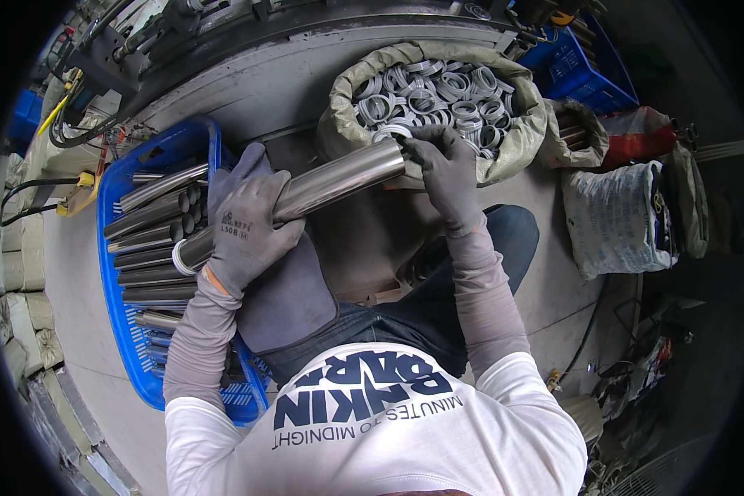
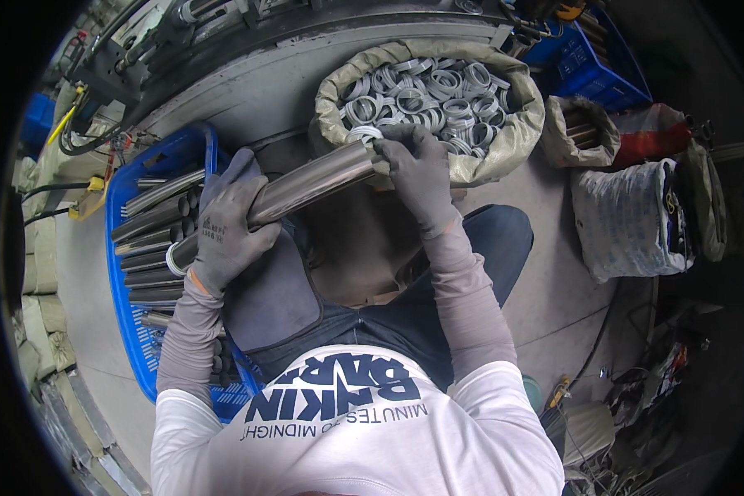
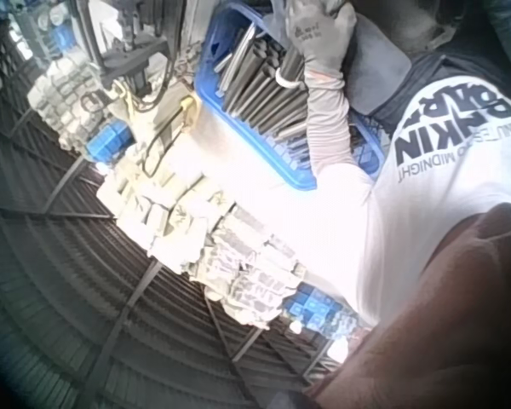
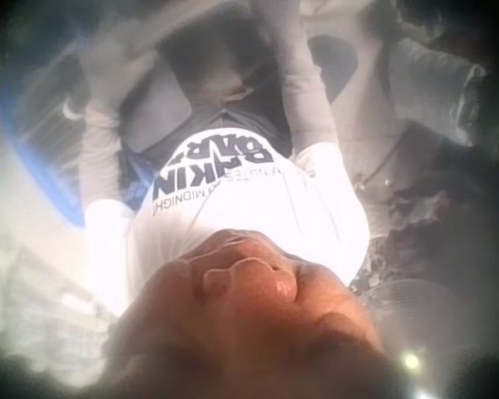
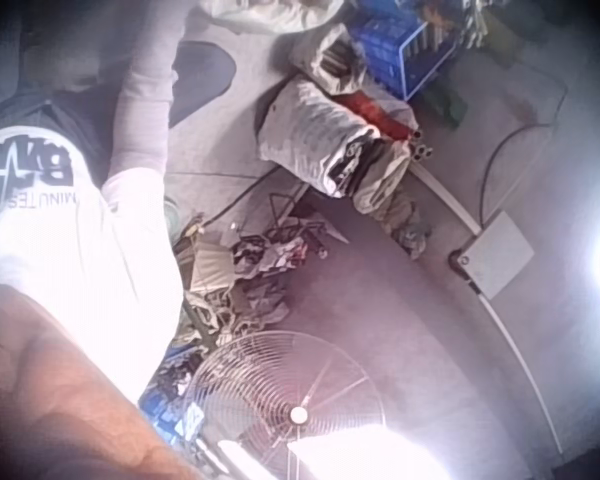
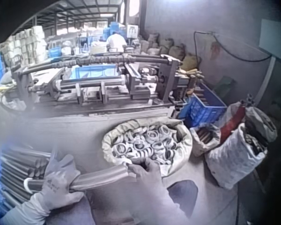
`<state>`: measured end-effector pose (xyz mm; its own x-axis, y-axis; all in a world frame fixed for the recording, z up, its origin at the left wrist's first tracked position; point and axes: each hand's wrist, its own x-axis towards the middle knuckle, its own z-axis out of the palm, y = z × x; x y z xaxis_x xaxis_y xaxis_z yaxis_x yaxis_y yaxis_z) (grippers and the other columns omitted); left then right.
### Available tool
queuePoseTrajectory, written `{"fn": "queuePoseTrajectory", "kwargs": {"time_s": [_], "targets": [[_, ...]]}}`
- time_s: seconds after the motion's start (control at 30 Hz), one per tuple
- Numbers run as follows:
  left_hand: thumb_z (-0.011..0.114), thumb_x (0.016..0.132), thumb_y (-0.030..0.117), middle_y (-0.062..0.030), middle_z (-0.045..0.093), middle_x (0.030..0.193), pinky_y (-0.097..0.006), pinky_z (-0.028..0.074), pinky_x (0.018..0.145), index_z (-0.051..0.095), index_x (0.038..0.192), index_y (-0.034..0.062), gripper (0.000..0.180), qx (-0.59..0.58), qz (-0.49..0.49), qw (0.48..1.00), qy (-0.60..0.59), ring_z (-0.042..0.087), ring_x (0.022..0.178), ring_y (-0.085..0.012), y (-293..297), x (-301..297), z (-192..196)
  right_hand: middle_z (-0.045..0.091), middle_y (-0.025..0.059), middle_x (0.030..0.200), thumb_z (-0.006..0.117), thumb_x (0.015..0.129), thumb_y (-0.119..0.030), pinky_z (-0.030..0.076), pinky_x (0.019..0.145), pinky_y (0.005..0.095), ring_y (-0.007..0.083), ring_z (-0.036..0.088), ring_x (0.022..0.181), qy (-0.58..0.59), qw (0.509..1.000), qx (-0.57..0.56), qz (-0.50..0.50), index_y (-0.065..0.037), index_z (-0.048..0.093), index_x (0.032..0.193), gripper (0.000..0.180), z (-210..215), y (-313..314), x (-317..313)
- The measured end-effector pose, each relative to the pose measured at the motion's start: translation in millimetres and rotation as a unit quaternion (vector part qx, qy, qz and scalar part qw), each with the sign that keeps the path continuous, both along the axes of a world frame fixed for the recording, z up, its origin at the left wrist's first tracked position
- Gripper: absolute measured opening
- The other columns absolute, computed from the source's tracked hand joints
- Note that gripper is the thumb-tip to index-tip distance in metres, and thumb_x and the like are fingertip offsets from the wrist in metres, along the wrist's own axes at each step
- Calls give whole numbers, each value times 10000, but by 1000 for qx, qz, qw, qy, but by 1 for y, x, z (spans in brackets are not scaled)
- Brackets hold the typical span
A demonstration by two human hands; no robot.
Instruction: The person puts on protective gloves and a pad, fits rings onto the ends of metal tubes by hand, and places the assembled tubes into a machine.
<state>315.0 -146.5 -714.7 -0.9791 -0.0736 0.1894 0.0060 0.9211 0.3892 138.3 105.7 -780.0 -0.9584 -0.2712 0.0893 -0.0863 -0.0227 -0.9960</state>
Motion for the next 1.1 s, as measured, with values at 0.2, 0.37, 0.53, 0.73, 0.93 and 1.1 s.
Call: {"fn": "queuePoseTrajectory", "kwargs": {"time_s": [0.2,0.37,0.53,0.73,0.93,1.1], "targets": [[798,717,247,-180,702,1110,-459,545,931,643,1274,54,609,-4,-8,1000,10,692,1027,-365,-2,-1,1,736,71,1002,728,935,-81,552,852,276,134,676,906,-135,984,-113,18,37,706,1087,194,22,7,12],[801,716,243,-178,705,1112,-451,550,928,649,1262,50,599,-5,3,1000,2,696,1021,-361,-1,-3,1,731,66,1015,703,968,-82,539,862,260,113,661,925,-48,994,-96,25,37,699,1209,269,22,6,17],[781,694,194,-212,708,1124,-466,531,936,657,1269,26,612,27,-2,1000,6,685,1021,-405,0,-2,2,745,75,1076,699,993,-88,539,906,268,109,667,975,-56,987,-136,63,21,699,1320,345,19,11,13],[807,712,242,-175,709,1108,-456,549,936,649,1264,39,609,0,-11,1000,-3,694,1036,-362,-1,0,0,754,95,1188,695,1004,-71,538,958,267,122,678,1076,-15,993,-66,98,33,736,1252,273,16,12,11],[803,714,231,-176,710,1103,-454,547,938,649,1254,29,597,16,-31,999,15,689,1050,-357,0,-3,1,756,96,1137,724,976,-54,530,948,273,138,679,1049,-8,989,-109,95,32,749,1204,245,12,9,14],[803,707,219,-190,704,1103,-459,538,934,647,1262,16,611,11,-49,999,20,686,1040,-377,2,-1,1,716,133,1018,700,944,-26,504,957,357,257,665,1002,269,961,58,-32,26,741,1092,162,3,-8,12]]}}
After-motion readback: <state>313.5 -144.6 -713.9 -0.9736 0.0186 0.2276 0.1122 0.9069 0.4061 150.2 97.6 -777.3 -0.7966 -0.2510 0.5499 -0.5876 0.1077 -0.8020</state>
